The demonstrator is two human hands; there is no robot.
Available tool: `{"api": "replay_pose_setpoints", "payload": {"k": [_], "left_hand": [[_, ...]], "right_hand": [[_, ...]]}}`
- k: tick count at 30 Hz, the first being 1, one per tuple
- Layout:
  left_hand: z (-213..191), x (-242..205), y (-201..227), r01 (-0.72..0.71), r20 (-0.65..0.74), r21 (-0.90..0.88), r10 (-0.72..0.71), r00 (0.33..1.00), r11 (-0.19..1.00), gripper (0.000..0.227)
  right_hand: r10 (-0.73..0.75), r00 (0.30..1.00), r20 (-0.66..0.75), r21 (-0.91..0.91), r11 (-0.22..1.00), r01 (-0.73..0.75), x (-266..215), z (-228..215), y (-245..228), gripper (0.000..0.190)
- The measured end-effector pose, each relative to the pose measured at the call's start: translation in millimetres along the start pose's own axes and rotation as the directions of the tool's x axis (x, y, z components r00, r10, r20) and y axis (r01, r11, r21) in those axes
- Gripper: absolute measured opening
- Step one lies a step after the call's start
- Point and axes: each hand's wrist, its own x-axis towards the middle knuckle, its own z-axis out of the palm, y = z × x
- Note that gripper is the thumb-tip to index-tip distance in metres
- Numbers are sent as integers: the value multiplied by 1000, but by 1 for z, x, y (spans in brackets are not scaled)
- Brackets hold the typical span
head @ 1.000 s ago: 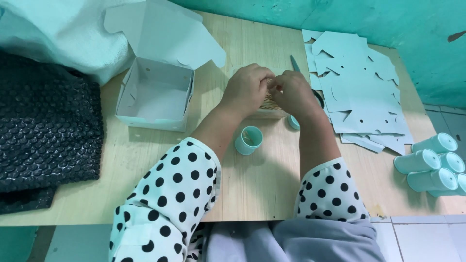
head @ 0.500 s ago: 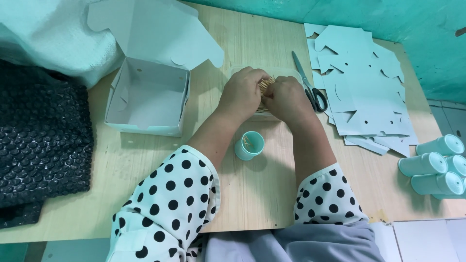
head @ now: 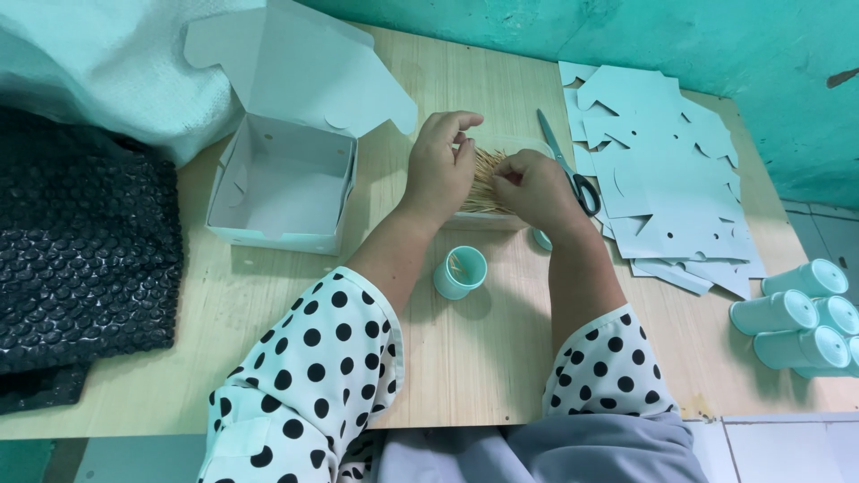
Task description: The person folds a flat white paper box into a three-dimensional container and secures it with wooden sticks. Then they open a small light-blue plastic container and fill it with wooden sticks from a nearby bin.
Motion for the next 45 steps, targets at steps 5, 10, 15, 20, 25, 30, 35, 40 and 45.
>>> {"api": "replay_pose_setpoints", "payload": {"k": [5,10,15,20,25,30,35,40,45], "left_hand": [[-3,1,6,51,-46,-142,-58,997,989,29],[2,0,15,167,-1,-297,-175,984,940,29],[9,1,7,292,93,-300,-277,956,908,30],[10,2,11,295,107,-281,-276,955,913,18],[11,2,13,274,81,-304,-262,962,912,12],[11,2,12,230,46,-286,-227,973,930,10],[4,2,16,246,49,-342,-244,969,907,10],[0,3,26,319,123,-355,-294,948,879,10],[-4,2,34,373,256,-319,-300,919,871,11]], "right_hand": [[34,997,-73,198,980,-19,0,1,19,15],[61,991,-116,365,931,-15,-3,-6,8,14],[-32,987,-155,472,876,103,-5,-6,-3,9],[-76,982,-174,471,869,151,-6,-3,-2,9],[-90,984,-153,444,883,150,-6,-3,-6,13],[-119,979,-167,390,904,177,-3,-2,1,15],[-194,960,-202,253,937,243,-9,-13,10,24],[-417,871,-259,78,890,449,-21,-33,-5,66],[-526,839,-140,-38,850,526,-35,-45,-34,95]]}}
